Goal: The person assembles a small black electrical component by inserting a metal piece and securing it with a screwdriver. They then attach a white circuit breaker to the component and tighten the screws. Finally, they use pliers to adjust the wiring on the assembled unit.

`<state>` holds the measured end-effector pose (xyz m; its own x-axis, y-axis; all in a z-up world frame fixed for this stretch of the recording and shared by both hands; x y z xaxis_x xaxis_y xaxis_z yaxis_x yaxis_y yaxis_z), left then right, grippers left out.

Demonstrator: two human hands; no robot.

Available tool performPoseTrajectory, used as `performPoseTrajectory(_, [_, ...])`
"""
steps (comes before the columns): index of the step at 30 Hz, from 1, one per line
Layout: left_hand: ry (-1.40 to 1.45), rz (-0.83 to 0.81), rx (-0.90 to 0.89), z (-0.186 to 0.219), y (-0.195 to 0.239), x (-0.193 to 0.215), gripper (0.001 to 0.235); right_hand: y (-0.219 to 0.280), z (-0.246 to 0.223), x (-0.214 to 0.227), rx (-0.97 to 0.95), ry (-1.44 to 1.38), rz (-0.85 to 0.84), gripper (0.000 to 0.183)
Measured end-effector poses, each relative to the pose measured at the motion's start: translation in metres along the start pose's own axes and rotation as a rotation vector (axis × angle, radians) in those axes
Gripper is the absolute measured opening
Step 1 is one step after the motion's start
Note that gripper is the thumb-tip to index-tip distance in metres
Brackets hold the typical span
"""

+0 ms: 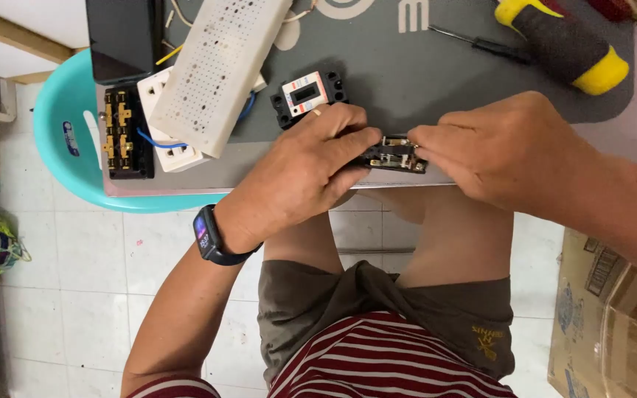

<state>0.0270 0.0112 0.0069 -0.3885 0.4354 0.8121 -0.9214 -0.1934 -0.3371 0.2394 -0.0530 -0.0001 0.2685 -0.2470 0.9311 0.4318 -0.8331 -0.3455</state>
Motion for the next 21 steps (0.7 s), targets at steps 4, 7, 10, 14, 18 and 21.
performPoseTrajectory(4, [0.02, 0.012, -0.027, -0.001, -0.001, 0.0, 0.033, 0.0, -0.003, 0.005, -0.077, -0.149, 0.005, 0.004])
performPoseTrajectory(7, [0.034, 0.021, -0.027, -0.005, -0.001, -0.002, 0.034, -0.004, -0.004, 0.004, -0.226, -0.211, -0.026, 0.014])
performPoseTrajectory(10, [0.042, 0.046, -0.072, -0.005, -0.002, -0.002, 0.035, -0.012, -0.001, 0.008, -0.327, -0.359, -0.143, 0.03])
performPoseTrajectory(14, [0.056, 0.012, -0.012, -0.004, -0.004, 0.0, 0.039, -0.027, 0.007, 0.016, -0.411, -0.473, -0.328, 0.016])
performPoseTrajectory(18, [0.076, 0.004, 0.013, -0.004, -0.005, 0.001, 0.042, -0.037, 0.011, 0.023, -0.588, -0.49, -0.605, 0.026])
performPoseTrajectory(21, [0.102, 0.003, 0.035, 0.0, -0.006, 0.002, 0.039, -0.039, 0.01, 0.033, -0.856, -0.507, -0.697, 0.052])
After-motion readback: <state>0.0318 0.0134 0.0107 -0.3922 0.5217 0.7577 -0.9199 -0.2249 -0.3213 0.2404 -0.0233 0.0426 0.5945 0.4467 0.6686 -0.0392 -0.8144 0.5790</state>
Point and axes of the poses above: each hand's wrist, its own y-axis away from the middle knuckle, its own x-axis out of the back of the hand, z = x × y, the point moved 3 cm from there along -y, towards the middle knuckle, and after that the axes turned 12 degrees about -x, right-handed, at the moved point
